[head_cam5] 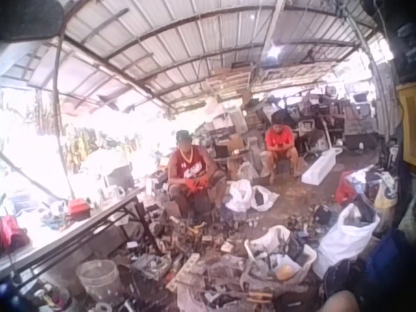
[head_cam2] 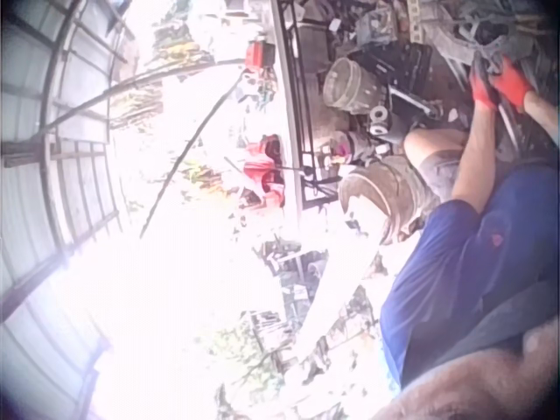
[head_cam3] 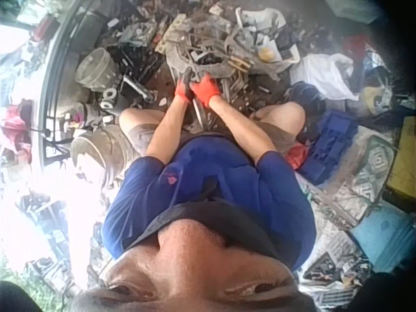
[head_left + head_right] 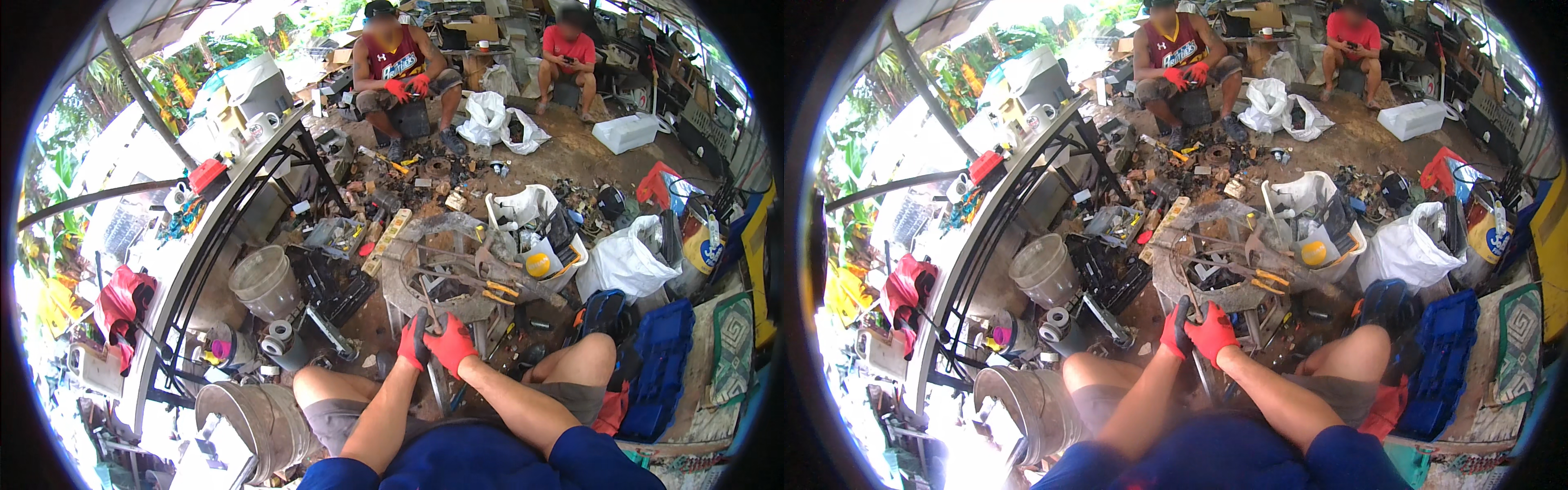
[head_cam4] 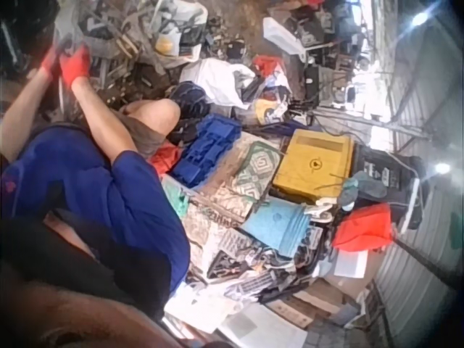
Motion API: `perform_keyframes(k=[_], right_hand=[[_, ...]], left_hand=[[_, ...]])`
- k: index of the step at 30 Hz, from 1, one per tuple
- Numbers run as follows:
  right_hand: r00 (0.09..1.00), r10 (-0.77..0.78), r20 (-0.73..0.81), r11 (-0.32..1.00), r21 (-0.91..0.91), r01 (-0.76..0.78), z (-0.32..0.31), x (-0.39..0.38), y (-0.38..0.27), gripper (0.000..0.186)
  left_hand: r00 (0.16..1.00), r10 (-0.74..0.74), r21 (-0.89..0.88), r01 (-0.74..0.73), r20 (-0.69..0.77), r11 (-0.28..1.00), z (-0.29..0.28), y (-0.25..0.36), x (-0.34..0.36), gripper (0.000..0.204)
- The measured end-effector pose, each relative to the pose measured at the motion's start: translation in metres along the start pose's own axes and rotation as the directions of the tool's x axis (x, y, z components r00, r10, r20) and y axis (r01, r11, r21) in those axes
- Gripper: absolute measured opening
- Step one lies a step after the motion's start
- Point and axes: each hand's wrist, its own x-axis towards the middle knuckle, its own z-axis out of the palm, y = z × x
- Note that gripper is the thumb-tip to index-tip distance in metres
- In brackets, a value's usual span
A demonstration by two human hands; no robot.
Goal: The person sits on the floor in a cluttered workshop and handles a green circuit board, using a screwdriver to remove components. They then pick up a white plastic casing, inspect it, and use pliers to manipulate parts of the casing.
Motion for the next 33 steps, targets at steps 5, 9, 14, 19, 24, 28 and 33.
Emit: perform_keyframes(k=[5,9,14,19,24,28,33], right_hand=[[0.999,0.036,0.000,0.998,-0.043,-0.036,0.000,-0.005,0.006,0.096],[0.990,0.134,0.051,0.989,-0.071,-0.130,-0.001,-0.010,0.006,0.098],[0.985,0.117,0.129,0.993,-0.046,-0.112,-0.002,-0.025,0.007,0.095],[0.994,-0.047,0.094,0.997,-0.058,0.052,-0.003,-0.043,0.017,0.087],[0.997,-0.072,0.041,0.997,0.011,0.072,-0.022,-0.044,0.025,0.087],[0.997,0.063,0.040,0.998,-0.013,-0.062,-0.034,-0.061,0.021,0.083],[0.995,0.021,0.099,0.997,0.066,-0.028,-0.049,-0.068,0.006,0.070]], left_hand=[[0.883,0.359,0.677,-0.464,0.302,0.572,-0.014,-0.004,0.005,0.046],[0.998,-0.024,0.069,0.020,0.057,0.997,-0.014,-0.017,0.001,0.044],[0.977,0.215,0.530,-0.179,-0.007,0.829,-0.027,-0.009,-0.001,0.044],[0.973,-0.132,-0.605,-0.009,-0.189,0.796,-0.049,0.048,0.014,0.051],[0.949,-0.158,-0.353,0.055,-0.271,0.934,-0.035,0.068,-0.010,0.040],[0.950,0.057,-0.312,-0.158,-0.308,0.937,-0.022,0.084,-0.011,0.040],[0.981,0.064,-0.369,-0.129,-0.183,0.920,-0.021,0.104,-0.023,0.045]])
